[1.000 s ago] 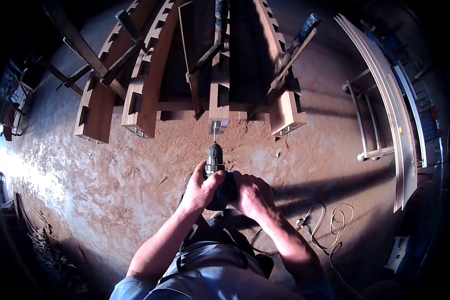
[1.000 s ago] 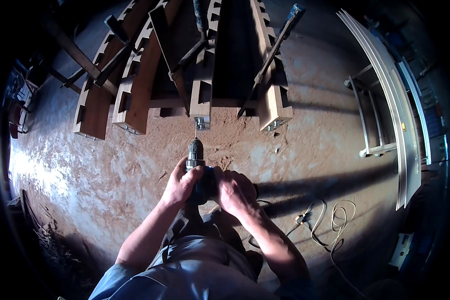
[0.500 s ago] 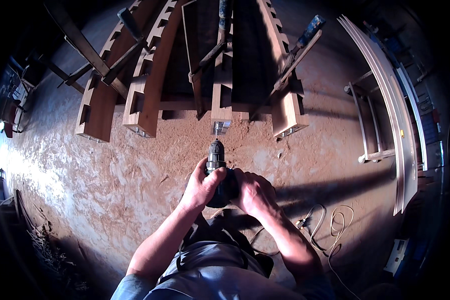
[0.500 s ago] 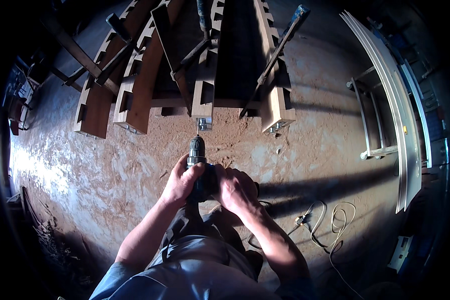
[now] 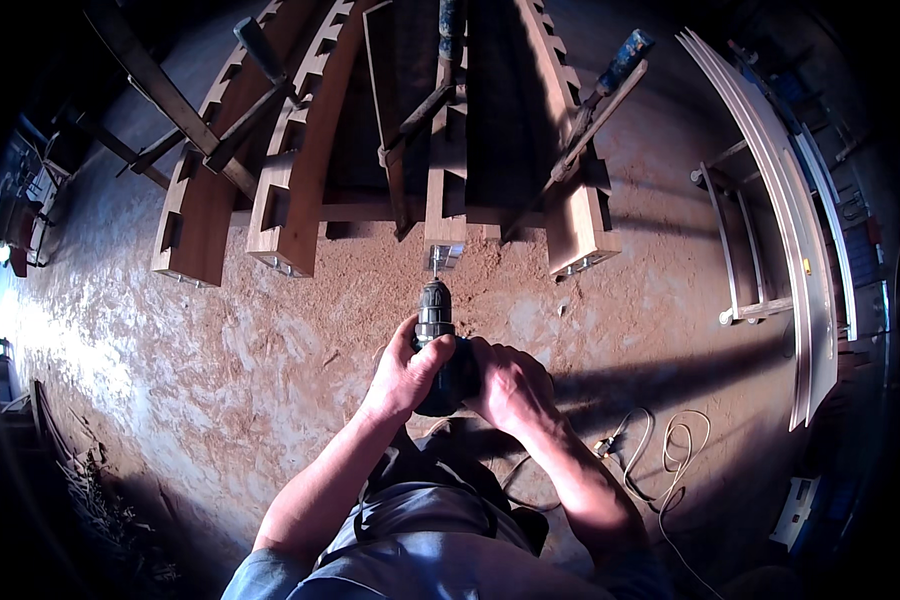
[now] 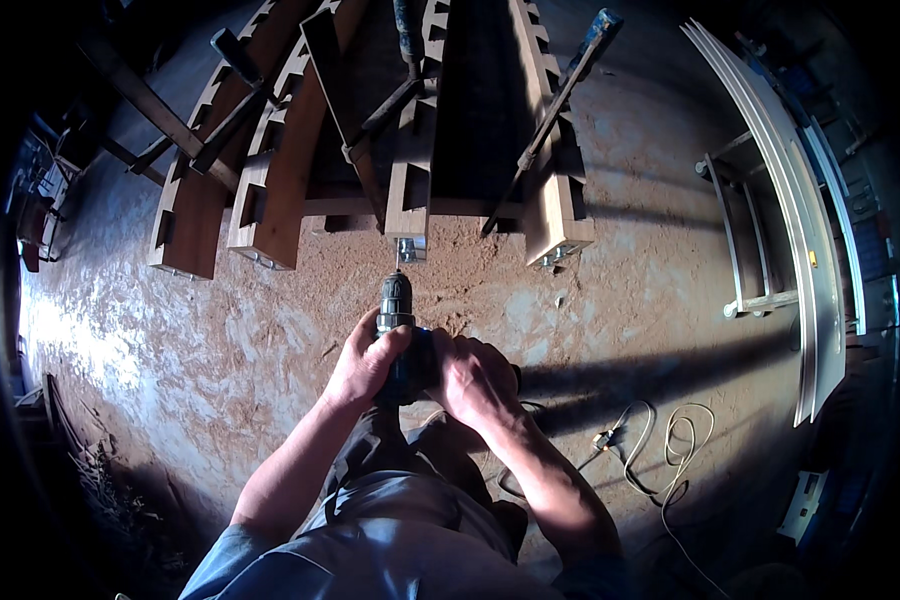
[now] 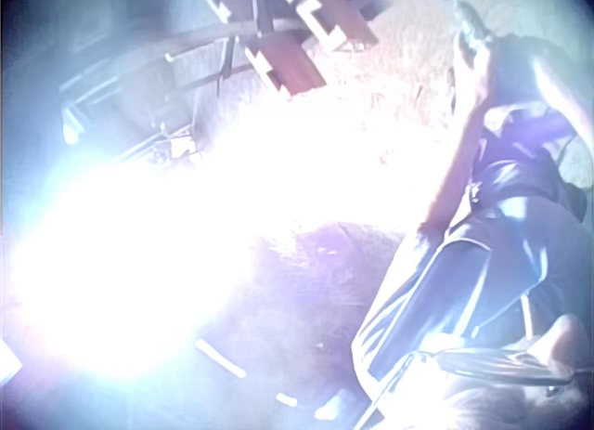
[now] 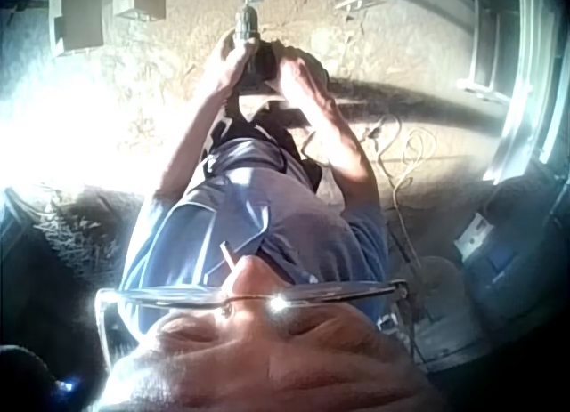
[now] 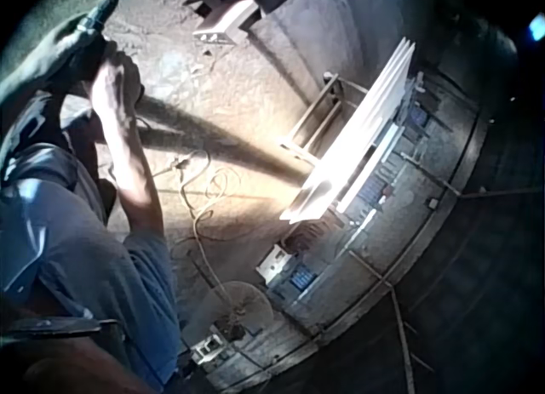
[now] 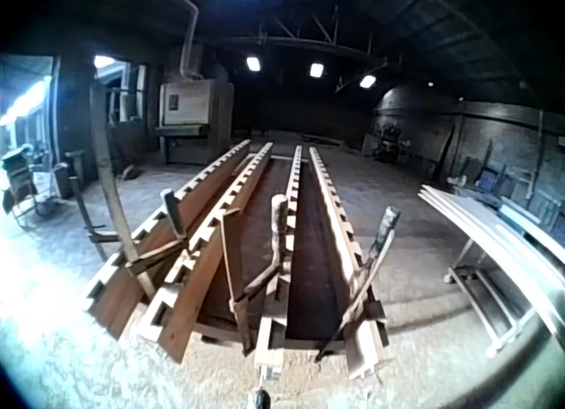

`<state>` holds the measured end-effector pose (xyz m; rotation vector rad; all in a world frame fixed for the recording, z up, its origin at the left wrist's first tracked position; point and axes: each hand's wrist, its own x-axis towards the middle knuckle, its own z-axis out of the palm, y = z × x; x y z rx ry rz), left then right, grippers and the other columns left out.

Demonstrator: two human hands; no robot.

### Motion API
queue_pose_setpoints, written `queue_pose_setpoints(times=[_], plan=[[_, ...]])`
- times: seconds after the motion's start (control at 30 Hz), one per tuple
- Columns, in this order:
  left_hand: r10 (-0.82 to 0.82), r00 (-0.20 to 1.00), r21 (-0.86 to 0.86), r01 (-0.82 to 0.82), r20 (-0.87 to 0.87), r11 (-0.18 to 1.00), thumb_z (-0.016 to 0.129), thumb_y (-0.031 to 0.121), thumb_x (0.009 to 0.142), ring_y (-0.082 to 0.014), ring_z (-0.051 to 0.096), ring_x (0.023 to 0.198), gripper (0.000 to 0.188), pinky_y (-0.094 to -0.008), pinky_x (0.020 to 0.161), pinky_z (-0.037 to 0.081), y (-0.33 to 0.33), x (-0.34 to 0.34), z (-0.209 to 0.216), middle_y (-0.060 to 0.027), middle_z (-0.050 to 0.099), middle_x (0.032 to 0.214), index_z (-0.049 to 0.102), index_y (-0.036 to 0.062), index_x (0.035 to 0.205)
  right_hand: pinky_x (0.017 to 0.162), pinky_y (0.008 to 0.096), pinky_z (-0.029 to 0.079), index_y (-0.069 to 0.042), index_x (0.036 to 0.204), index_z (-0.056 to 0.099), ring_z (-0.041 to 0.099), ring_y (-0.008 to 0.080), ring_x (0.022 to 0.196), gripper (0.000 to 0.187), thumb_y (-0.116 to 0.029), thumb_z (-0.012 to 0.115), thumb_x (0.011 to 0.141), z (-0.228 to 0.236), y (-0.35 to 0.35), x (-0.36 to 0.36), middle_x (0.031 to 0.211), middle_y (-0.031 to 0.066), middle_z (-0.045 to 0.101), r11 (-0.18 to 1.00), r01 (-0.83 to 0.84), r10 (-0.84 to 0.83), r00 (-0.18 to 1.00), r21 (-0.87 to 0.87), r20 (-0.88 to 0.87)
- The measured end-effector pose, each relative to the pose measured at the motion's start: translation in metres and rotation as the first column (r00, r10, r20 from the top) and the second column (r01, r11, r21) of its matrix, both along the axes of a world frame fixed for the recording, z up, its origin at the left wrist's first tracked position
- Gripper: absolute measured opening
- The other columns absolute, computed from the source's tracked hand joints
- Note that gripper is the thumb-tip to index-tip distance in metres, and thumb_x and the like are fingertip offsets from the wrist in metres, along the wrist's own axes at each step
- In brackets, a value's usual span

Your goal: The person uses a manual screwdriver to tighten a screw on a wooden fixture attached to a beam. They then use a power drill to create holes in another wooden fixture on a separate beam.

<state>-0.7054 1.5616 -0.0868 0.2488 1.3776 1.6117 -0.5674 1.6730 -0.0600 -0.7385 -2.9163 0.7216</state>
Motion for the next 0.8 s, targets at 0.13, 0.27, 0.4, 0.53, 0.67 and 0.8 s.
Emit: queue_pose_setpoints(times=[0.13, 0.27, 0.4, 0.53, 0.67, 0.8], plan=[[0.002, 1.0, 0.001, -0.002, -0.02, 1.0, 0.076, 0.03, 0.087, -0.0137, 0.058, 0.101, 0.08, -0.0289, 0.092, 0.049, 0.0, -0.001, -0.003, -0.0084, 0.058, 0.113, 0.034, -0.0104, 0.141, 0.063, 0.0455, 0.055, -0.005, 0.107, 0.056, 0.069, 0.0358, 0.076, 0.032, -0.016, 0.071, 0.081, 0.006, 0.0, -0.002, 0.08, 0.0178, 0.068, 1.0, -0.002, 0.001, 1.0, -0.03, -0.012], [0.011, 1.0, -0.023, -0.011, -0.006, 1.0, 0.076, 0.031, 0.087, -0.014, 0.058, 0.101, 0.081, -0.0294, 0.092, 0.049, 0.002, 0.0, 0.001, -0.009, 0.058, 0.114, 0.033, -0.0106, 0.142, 0.064, 0.045, 0.055, -0.003, 0.1, 0.059, 0.069, 0.0354, 0.077, 0.028, -0.015, 0.073, 0.079, -0.008, -0.001, 0.001, 0.082, 0.0175, 0.068, 1.0, 0.004, -0.004, 1.0, 0.018, 0.0], [0.009, 1.0, 0.011, -0.009, 0.011, 1.0, 0.076, 0.032, 0.087, -0.0142, 0.058, 0.101, 0.082, -0.0298, 0.092, 0.049, 0.003, -0.002, -0.001, -0.0091, 0.059, 0.113, 0.033, -0.0107, 0.142, 0.073, 0.0442, 0.055, -0.005, 0.099, 0.059, 0.067, 0.0345, 0.084, 0.038, -0.022, 0.081, 0.073, -0.003, -0.001, -0.004, 0.086, 0.0161, 0.066, 0.999, 0.02, -0.019, 0.999, -0.031, 0.045], [-0.024, 1.0, 0.003, 0.024, -0.016, 1.0, 0.076, 0.032, 0.087, -0.0143, 0.059, 0.101, 0.083, -0.0297, 0.091, 0.049, 0.004, -0.006, -0.007, -0.009, 0.059, 0.111, 0.032, -0.0108, 0.143, 0.069, 0.0435, 0.055, -0.004, 0.097, 0.059, 0.068, 0.034, 0.081, 0.03, -0.02, 0.076, 0.078, 0.002, 0.0, -0.006, 0.083, 0.0163, 0.066, 1.0, -0.006, 0.006, 1.0, 0.009, 0.022], [-0.002, 0.999, -0.038, 0.001, -0.038, 0.999, 0.076, 0.031, 0.087, -0.0138, 0.059, 0.099, 0.083, -0.0294, 0.09, 0.05, 0.008, -0.006, 0.002, -0.0085, 0.059, 0.11, 0.031, -0.011, 0.143, 0.071, 0.0437, 0.055, -0.004, 0.099, 0.058, 0.068, 0.0336, 0.084, 0.039, -0.023, 0.081, 0.075, 0.002, 0.004, -0.007, 0.086, 0.016, 0.066, 1.0, -0.019, 0.019, 0.999, 0.008, 0.042], [0.0, 1.0, -0.022, 0.0, -0.021, 1.0, 0.076, 0.032, 0.086, -0.0146, 0.059, 0.1, 0.083, -0.0304, 0.09, 0.05, 0.011, -0.006, 0.003, -0.0084, 0.059, 0.111, 0.033, -0.0088, 0.144, 0.072, 0.0438, 0.055, -0.004, 0.1, 0.058, 0.068, 0.0336, 0.086, 0.044, -0.025, 0.084, 0.072, -0.001, 0.006, -0.008, 0.087, 0.0163, 0.066, 1.0, -0.005, 0.004, 0.998, 0.009, 0.061]])
